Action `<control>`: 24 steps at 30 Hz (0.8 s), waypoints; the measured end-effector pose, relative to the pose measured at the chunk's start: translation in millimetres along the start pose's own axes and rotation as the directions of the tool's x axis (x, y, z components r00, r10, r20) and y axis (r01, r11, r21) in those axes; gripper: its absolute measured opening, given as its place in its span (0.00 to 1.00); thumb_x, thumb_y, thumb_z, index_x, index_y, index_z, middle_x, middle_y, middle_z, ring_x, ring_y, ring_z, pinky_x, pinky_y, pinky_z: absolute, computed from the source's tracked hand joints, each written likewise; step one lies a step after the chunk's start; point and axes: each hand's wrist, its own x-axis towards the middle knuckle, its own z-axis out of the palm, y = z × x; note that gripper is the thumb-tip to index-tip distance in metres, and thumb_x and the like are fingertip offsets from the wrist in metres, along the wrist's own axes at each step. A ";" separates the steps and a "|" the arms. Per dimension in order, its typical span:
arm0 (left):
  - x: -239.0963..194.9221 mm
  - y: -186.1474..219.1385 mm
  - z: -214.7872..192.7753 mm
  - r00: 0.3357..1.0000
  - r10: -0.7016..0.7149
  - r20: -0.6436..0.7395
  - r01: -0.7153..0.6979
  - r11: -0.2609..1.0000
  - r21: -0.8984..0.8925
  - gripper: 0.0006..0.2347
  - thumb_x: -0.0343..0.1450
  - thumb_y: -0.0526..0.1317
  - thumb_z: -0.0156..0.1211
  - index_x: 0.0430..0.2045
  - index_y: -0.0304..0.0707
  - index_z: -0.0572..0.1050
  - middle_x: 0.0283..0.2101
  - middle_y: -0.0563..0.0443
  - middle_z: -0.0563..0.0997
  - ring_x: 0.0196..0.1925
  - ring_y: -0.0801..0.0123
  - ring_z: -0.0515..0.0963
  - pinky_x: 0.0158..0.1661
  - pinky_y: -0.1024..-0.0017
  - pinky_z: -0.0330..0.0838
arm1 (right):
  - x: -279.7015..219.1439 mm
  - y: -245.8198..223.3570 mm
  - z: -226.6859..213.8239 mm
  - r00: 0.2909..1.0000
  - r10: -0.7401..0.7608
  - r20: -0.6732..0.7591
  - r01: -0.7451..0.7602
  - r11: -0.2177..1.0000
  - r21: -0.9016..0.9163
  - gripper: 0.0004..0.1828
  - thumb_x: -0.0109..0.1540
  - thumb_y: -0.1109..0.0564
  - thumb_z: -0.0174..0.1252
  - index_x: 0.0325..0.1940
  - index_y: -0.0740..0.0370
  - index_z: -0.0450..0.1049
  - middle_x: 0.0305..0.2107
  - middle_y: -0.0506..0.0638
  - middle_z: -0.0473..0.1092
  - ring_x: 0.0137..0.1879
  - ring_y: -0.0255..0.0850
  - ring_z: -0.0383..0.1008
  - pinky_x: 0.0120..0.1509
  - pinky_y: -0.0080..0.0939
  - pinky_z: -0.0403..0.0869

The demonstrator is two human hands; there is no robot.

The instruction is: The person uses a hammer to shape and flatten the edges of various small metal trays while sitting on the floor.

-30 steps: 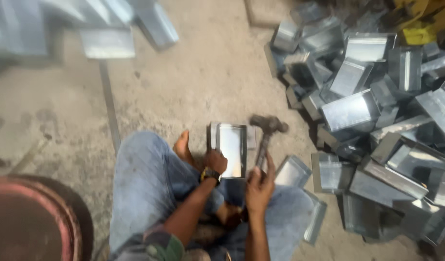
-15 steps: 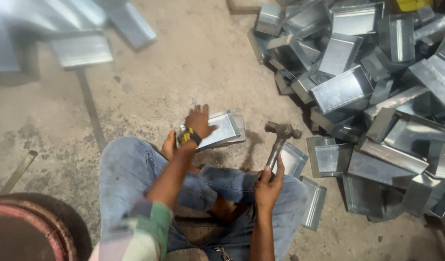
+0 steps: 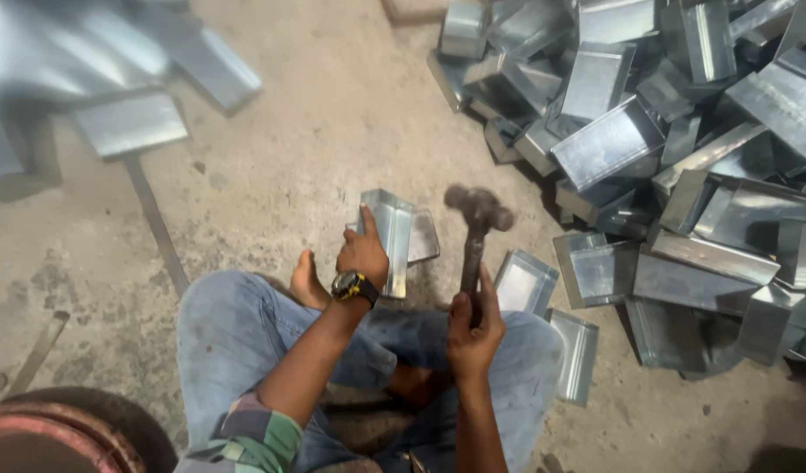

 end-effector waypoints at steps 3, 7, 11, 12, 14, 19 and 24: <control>0.2 3.4 -7.0 0.999 0.025 -0.038 -0.025 1.000 0.014 0.34 0.71 0.35 0.48 0.75 0.42 0.43 0.52 0.21 0.71 0.43 0.37 0.82 0.43 0.51 0.79 | -3.8 9.0 12.8 0.985 -0.145 -0.096 0.152 0.986 0.065 0.25 0.70 0.62 0.52 0.72 0.66 0.63 0.26 0.50 0.71 0.28 0.32 0.68 0.33 0.36 0.68; -0.5 6.4 -7.6 0.999 0.019 -0.039 -0.017 0.999 0.038 0.34 0.72 0.35 0.48 0.75 0.43 0.43 0.52 0.22 0.71 0.42 0.38 0.83 0.42 0.52 0.79 | 12.4 42.7 44.9 0.902 -0.431 0.014 0.413 0.855 -0.315 0.21 0.73 0.61 0.52 0.70 0.62 0.63 0.38 0.59 0.75 0.42 0.44 0.75 0.46 0.40 0.75; 8.4 2.6 -6.9 0.992 0.052 -0.117 -0.036 0.990 0.133 0.32 0.73 0.34 0.48 0.75 0.45 0.45 0.50 0.28 0.73 0.43 0.42 0.83 0.38 0.54 0.81 | 18.8 54.1 35.6 0.975 0.163 0.148 -0.082 0.892 -0.444 0.26 0.65 0.64 0.55 0.69 0.58 0.70 0.29 0.58 0.72 0.26 0.38 0.69 0.33 0.43 0.70; 17.9 -2.9 -12.8 0.994 0.036 -0.106 -0.028 0.997 0.078 0.33 0.72 0.35 0.48 0.75 0.42 0.44 0.49 0.27 0.73 0.42 0.42 0.83 0.38 0.54 0.81 | 17.9 48.9 33.4 0.974 0.211 0.087 -0.160 0.903 -0.400 0.26 0.65 0.63 0.54 0.70 0.58 0.69 0.26 0.57 0.71 0.26 0.39 0.68 0.32 0.44 0.70; 25.7 -6.4 -9.6 0.996 0.026 -0.088 -0.024 0.999 0.030 0.33 0.72 0.36 0.49 0.75 0.40 0.44 0.49 0.26 0.73 0.41 0.41 0.83 0.39 0.53 0.80 | 13.5 34.2 13.4 0.950 0.314 -0.001 -0.297 0.898 -0.324 0.27 0.66 0.60 0.53 0.71 0.57 0.67 0.19 0.55 0.69 0.24 0.39 0.67 0.29 0.45 0.70; 34.5 7.7 10.0 0.986 0.063 -0.153 -0.045 0.992 0.119 0.31 0.73 0.35 0.48 0.74 0.42 0.46 0.47 0.29 0.74 0.44 0.42 0.82 0.39 0.54 0.80 | 11.8 11.2 5.7 0.991 0.098 -0.096 -0.097 0.995 0.020 0.27 0.69 0.57 0.52 0.72 0.63 0.62 0.24 0.50 0.69 0.26 0.39 0.67 0.29 0.45 0.70; 26.2 19.0 1.9 0.997 0.035 -0.075 -0.027 0.994 0.109 0.32 0.73 0.35 0.48 0.74 0.43 0.45 0.48 0.27 0.73 0.43 0.41 0.81 0.40 0.54 0.80 | 28.4 43.4 49.8 0.932 -0.361 -0.022 0.336 0.886 -0.319 0.18 0.73 0.59 0.51 0.68 0.63 0.65 0.50 0.69 0.74 0.56 0.61 0.77 0.58 0.57 0.76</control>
